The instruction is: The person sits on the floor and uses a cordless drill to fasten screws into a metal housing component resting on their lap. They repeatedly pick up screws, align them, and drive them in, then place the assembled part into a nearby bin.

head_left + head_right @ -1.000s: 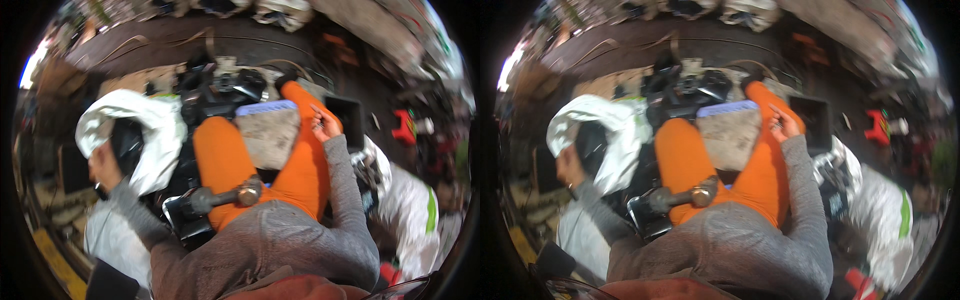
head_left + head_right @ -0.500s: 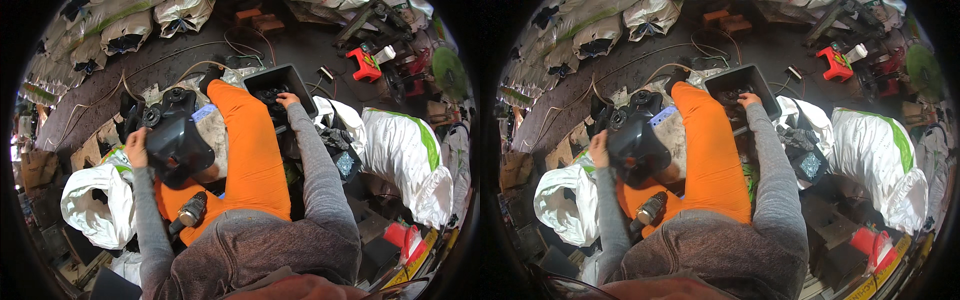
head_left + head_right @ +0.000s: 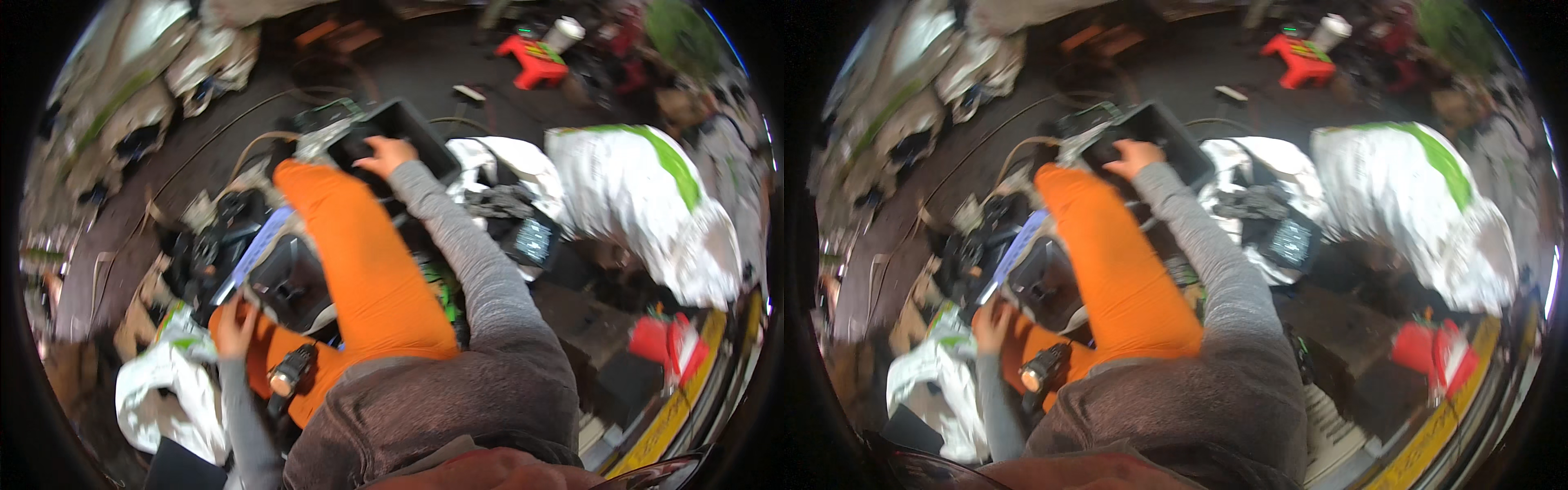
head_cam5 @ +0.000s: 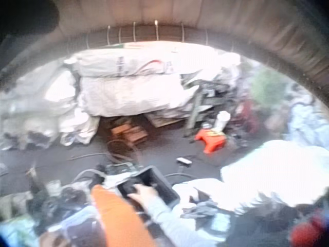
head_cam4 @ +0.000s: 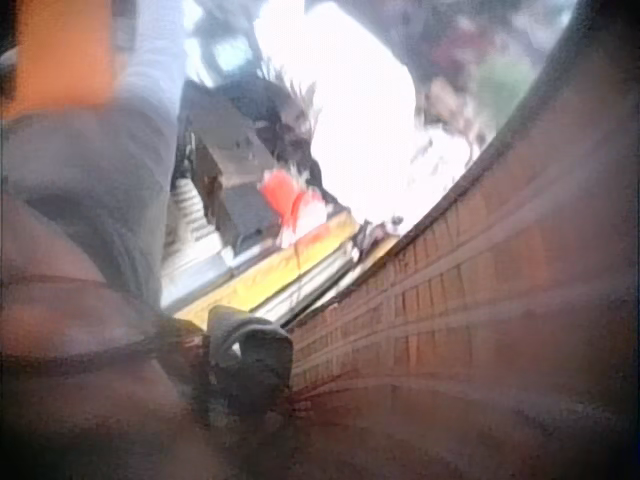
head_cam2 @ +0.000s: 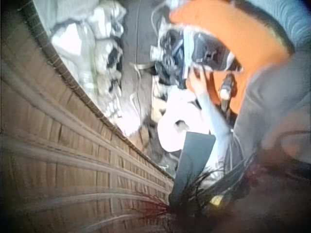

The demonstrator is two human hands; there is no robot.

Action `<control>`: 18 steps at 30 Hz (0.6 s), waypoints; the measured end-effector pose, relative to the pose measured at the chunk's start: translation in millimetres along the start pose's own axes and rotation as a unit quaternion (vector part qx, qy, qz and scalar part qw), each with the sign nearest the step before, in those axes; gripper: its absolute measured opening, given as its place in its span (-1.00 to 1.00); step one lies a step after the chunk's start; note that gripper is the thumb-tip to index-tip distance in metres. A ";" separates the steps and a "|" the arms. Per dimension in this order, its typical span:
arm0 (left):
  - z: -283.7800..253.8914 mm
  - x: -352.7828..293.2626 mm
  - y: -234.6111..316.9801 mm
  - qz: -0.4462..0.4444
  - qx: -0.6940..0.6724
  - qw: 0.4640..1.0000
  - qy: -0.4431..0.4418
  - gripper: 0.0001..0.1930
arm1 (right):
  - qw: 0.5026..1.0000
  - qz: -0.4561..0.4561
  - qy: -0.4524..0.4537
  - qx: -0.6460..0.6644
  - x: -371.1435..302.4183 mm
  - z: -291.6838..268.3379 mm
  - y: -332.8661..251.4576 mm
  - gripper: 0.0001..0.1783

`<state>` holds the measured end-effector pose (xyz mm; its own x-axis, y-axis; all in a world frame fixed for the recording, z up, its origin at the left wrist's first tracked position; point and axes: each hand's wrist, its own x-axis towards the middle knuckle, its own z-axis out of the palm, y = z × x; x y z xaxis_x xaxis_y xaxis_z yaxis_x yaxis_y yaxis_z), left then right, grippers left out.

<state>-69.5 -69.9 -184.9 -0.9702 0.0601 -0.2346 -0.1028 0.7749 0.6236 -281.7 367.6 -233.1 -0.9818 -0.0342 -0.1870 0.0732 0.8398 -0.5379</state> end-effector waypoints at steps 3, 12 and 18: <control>-29.6 -77.8 26.3 -0.088 -0.146 0.965 -0.198 -0.62 | 0.964 -0.256 0.063 0.035 -60.2 -44.0 -80.8 -0.39; -23.3 -162.8 44.9 -0.004 -0.059 0.982 -0.180 -0.40 | 0.856 -0.457 -0.190 -0.153 -148.5 80.0 -157.6 -0.64; 5.4 -159.2 52.9 -0.030 0.092 0.988 -0.120 -0.37 | 0.860 -0.410 -0.238 -0.189 -157.1 102.3 -161.0 -0.74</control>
<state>80.7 -35.1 -118.6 -0.8813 0.1402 -0.4513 -0.0967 0.8813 0.4626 -121.3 182.3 -201.2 -0.4860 -0.8415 -0.2361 -0.7606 0.5403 -0.3600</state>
